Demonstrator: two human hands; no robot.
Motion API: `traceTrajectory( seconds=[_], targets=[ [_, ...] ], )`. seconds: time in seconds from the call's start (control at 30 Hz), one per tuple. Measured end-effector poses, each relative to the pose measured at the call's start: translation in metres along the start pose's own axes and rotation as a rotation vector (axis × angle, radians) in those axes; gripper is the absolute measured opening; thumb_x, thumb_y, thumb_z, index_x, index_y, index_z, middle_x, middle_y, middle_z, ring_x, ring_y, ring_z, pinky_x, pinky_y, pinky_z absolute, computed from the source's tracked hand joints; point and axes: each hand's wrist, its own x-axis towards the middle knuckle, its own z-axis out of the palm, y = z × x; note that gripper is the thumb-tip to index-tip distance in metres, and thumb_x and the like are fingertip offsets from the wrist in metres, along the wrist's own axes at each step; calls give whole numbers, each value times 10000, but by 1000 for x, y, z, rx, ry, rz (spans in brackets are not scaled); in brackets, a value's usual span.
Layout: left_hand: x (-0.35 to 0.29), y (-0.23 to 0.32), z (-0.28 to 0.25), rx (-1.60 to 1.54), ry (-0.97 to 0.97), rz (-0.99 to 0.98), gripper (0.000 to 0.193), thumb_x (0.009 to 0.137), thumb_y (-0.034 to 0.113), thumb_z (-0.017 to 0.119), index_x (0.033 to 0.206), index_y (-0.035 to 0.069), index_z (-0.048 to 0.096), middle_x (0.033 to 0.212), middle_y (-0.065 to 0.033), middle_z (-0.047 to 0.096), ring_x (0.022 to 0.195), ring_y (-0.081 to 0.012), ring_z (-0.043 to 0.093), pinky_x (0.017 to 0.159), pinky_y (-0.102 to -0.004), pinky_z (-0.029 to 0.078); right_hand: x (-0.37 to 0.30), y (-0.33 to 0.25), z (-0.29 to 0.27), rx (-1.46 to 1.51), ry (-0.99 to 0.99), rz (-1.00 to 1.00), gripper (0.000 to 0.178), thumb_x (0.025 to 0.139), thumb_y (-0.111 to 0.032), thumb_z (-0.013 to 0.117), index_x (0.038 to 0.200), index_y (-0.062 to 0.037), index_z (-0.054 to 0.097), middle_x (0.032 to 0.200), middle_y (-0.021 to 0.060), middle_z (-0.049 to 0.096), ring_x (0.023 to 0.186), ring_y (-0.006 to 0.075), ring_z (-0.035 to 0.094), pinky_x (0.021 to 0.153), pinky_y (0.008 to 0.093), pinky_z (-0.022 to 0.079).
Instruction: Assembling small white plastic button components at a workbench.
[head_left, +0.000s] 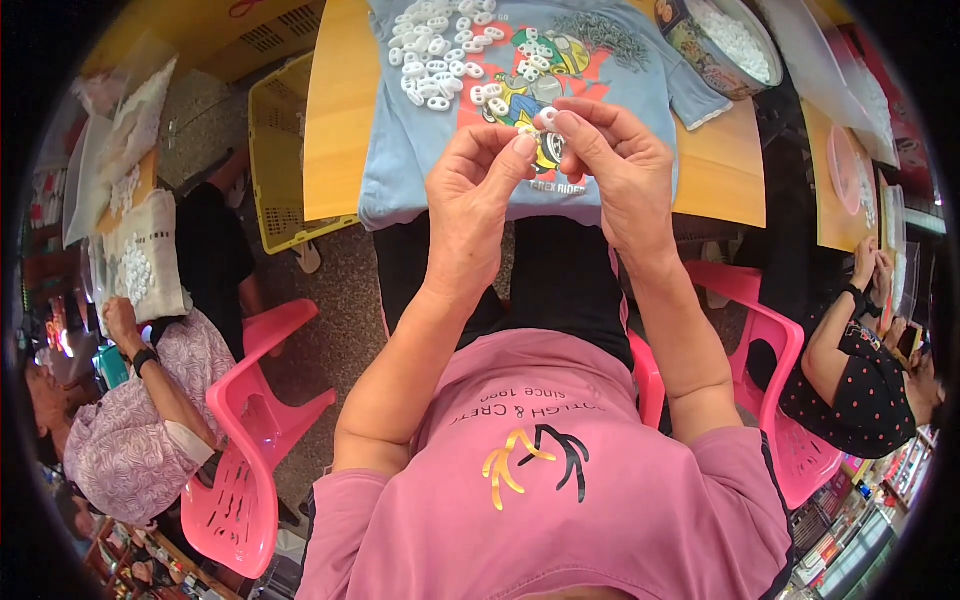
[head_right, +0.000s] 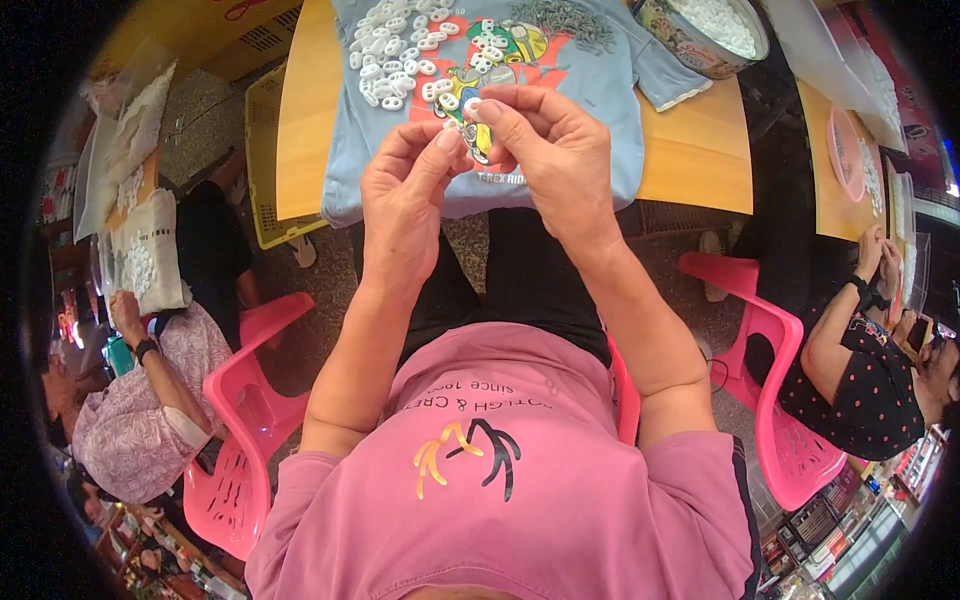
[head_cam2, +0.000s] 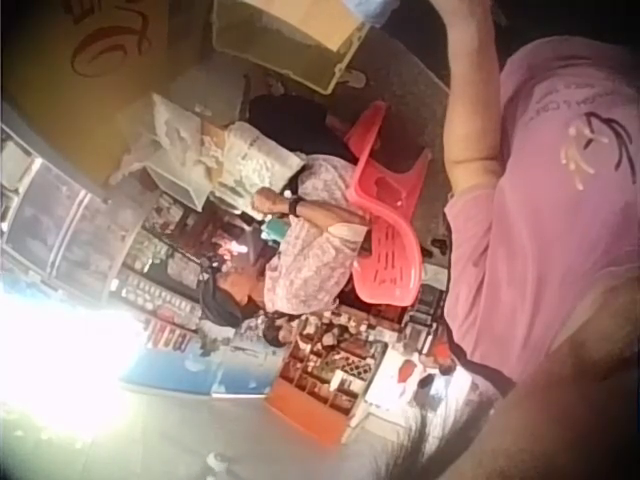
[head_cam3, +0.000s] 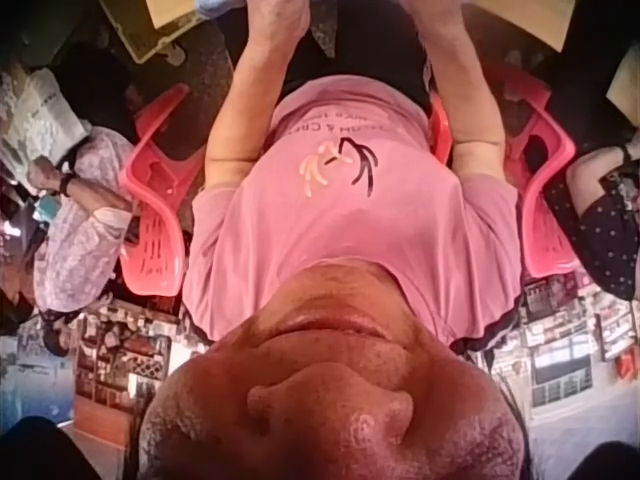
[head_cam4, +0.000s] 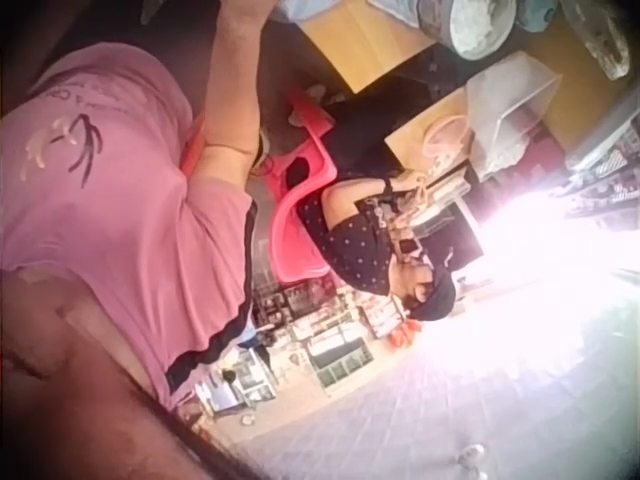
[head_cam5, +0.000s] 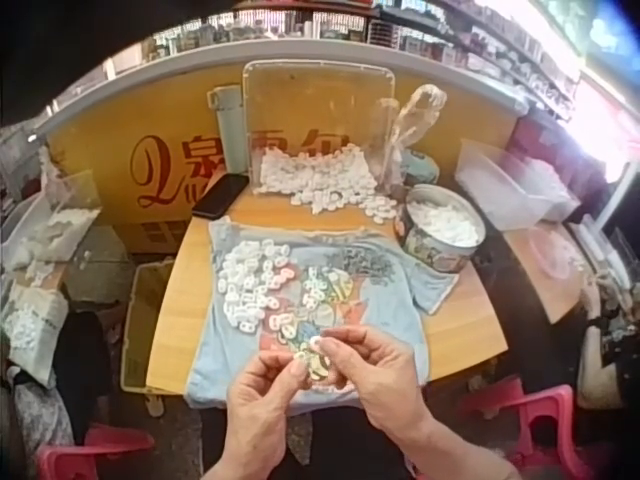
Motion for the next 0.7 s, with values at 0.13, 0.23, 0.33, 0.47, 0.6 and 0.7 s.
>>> traceTrajectory(
  seconds=[0.13,0.23,0.33,0.47,0.6,0.7],
  targets=[
    [1,0,0,-1,2,12,143,918,115,665,995,13,600,932,-29,626,847,-73,580,768,-240,488,-3,3,3,-28,26,1,218,897,-110,685,1068,24,669,853,46,695,616,56,558,562,196,436],
    [0,-1,-1,5,24,22,150,919,100,653,1026,7,605,920,-60,650,825,-116,606,796,-265,485,-4,5,5,-22,39,-7,218,896,-115,688,1065,22,671,837,33,688,614,53,560,550,194,421],
    [0,-2,-1,-17,43,32,143,917,99,654,1017,9,604,915,-59,649,822,-117,606,800,-270,485,-4,6,5,-40,46,-14,213,897,-112,687,1062,22,672,837,35,690,609,52,558,549,192,420],
    [0,-2,-2,-29,43,39,136,916,99,656,1007,13,604,910,-57,647,819,-118,605,804,-275,484,-4,4,7,-63,53,-18,208,898,-110,685,1060,21,673,836,36,692,609,52,559,553,191,423],
    [0,-1,-1,-6,35,42,135,915,101,657,1003,14,603,905,-55,645,817,-117,605,811,-277,482,-4,3,8,-49,57,-26,206,899,-109,682,1057,24,672,841,38,697,606,50,557,552,191,422],
    [-1,-1,-1,-9,32,48,136,915,102,658,1003,15,603,903,-53,645,817,-115,604,812,-276,481,-4,3,8,-63,64,-26,207,899,-106,681,1058,26,671,848,43,700,604,52,556,550,193,421]
  ],
)
